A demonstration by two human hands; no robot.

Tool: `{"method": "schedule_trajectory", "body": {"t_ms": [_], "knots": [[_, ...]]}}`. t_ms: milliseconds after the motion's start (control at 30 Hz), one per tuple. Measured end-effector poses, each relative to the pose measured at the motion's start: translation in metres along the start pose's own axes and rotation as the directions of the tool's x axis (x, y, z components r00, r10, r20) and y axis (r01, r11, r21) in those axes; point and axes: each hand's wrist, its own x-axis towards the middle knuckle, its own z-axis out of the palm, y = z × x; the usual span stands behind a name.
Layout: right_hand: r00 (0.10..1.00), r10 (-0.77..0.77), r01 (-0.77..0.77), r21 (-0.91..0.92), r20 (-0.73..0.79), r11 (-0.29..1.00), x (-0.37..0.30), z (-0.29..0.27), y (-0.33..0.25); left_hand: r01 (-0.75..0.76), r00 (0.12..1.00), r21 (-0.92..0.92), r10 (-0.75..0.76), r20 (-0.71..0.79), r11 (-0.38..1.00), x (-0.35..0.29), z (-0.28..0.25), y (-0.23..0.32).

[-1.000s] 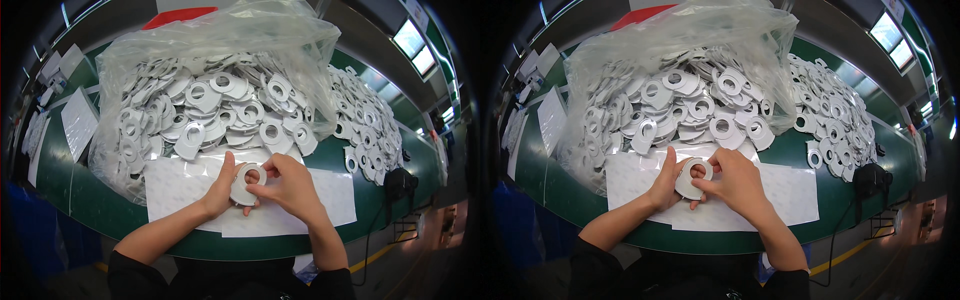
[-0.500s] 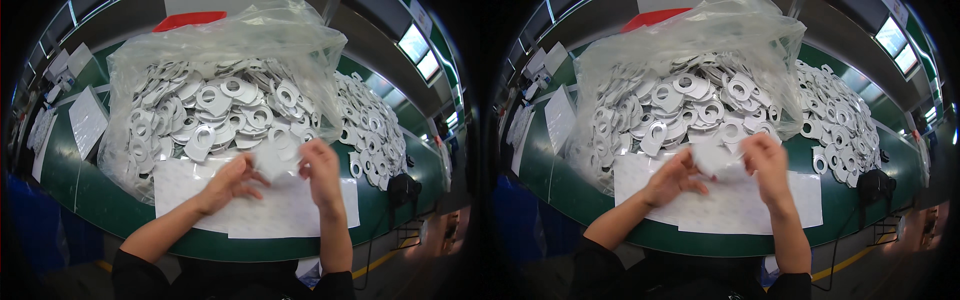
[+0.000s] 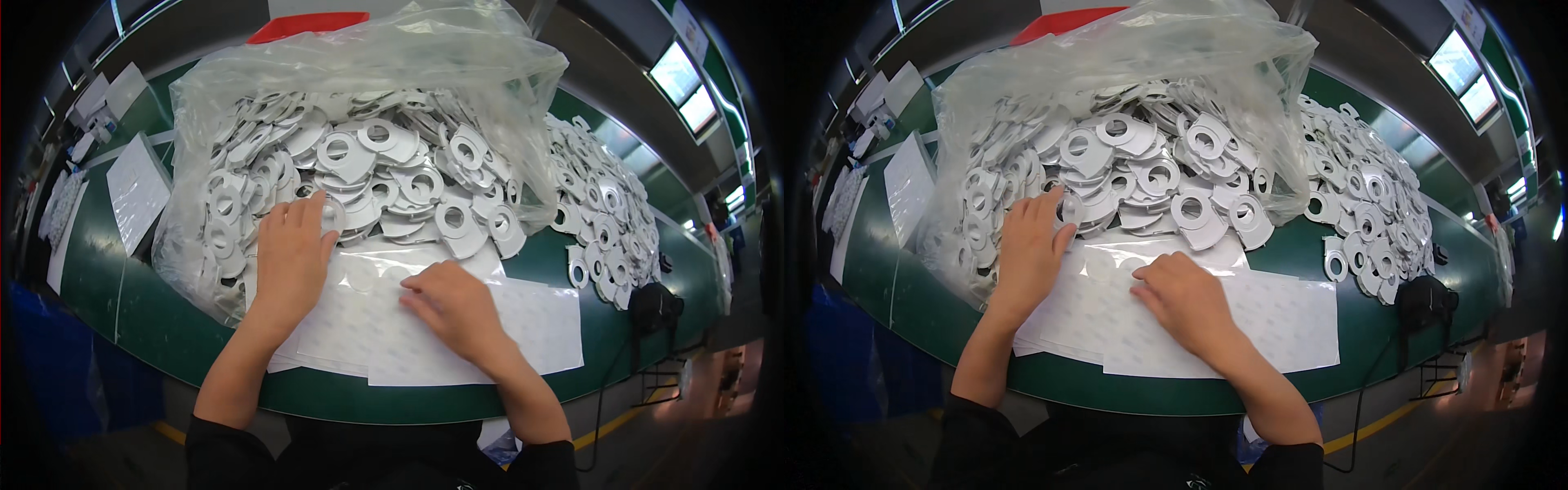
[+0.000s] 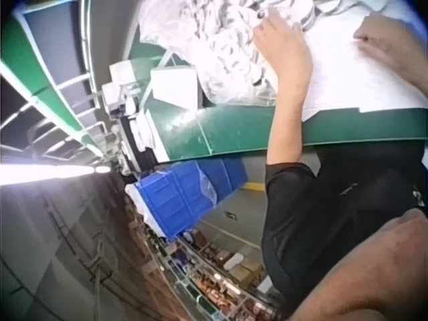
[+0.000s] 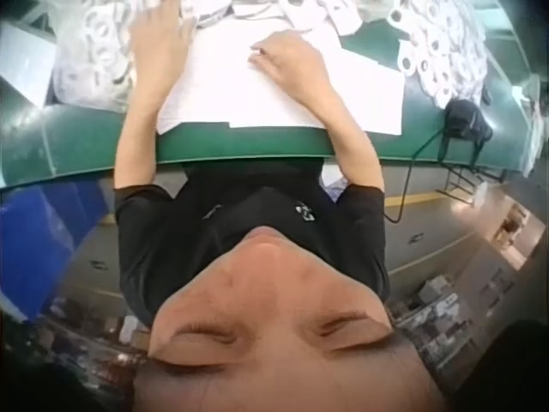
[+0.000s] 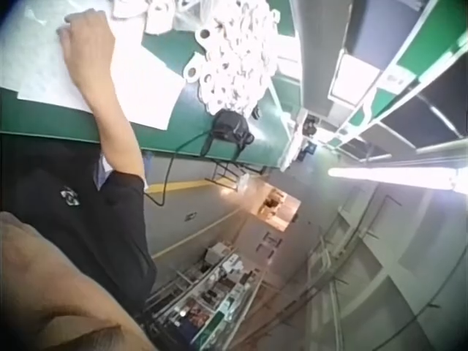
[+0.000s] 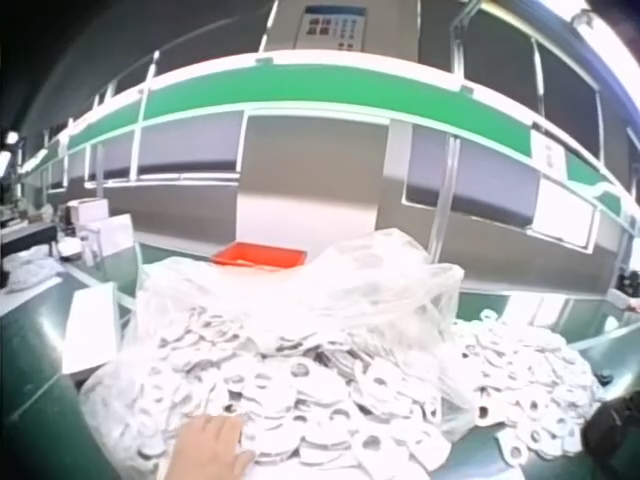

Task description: Applying circular adhesive gaskets to light fixture housing components on an assembly line.

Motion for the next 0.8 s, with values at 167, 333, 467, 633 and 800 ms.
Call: {"method": "schedule_trajectory", "body": {"t_ms": [167, 333, 467, 633, 800], "knots": [[0.997, 0.063, -0.062, -0.031, 0.037, 0.998, -0.002, 0.008, -0.008, 0.086, 0.996, -0.149, -0.082, 0.033, 0.985, 0.004, -0.011, 0.013], [0.974, 0.195, -0.193, -0.025, 0.113, 0.981, -0.001, 0.007, -0.013, 0.053, 0.988, -0.468, 0.021, 0.152, 0.882, 0.004, -0.010, 0.014], [0.947, 0.247, -0.249, -0.018, 0.205, 0.968, 0.006, 0.001, -0.014, -0.213, 0.977, -0.574, 0.189, -0.101, 0.790, 0.006, 0.002, 0.016], [0.937, 0.252, -0.260, 0.001, 0.243, 0.966, 0.005, -0.002, -0.016, -0.117, 0.975, -0.575, 0.204, 0.089, 0.810, -0.001, 0.001, 0.036], [0.975, 0.161, -0.158, -0.034, 0.154, 0.987, -0.004, 0.006, -0.022, -0.198, 0.935, -0.442, 0.304, 0.183, 0.875, -0.007, 0.013, 0.029]]}}
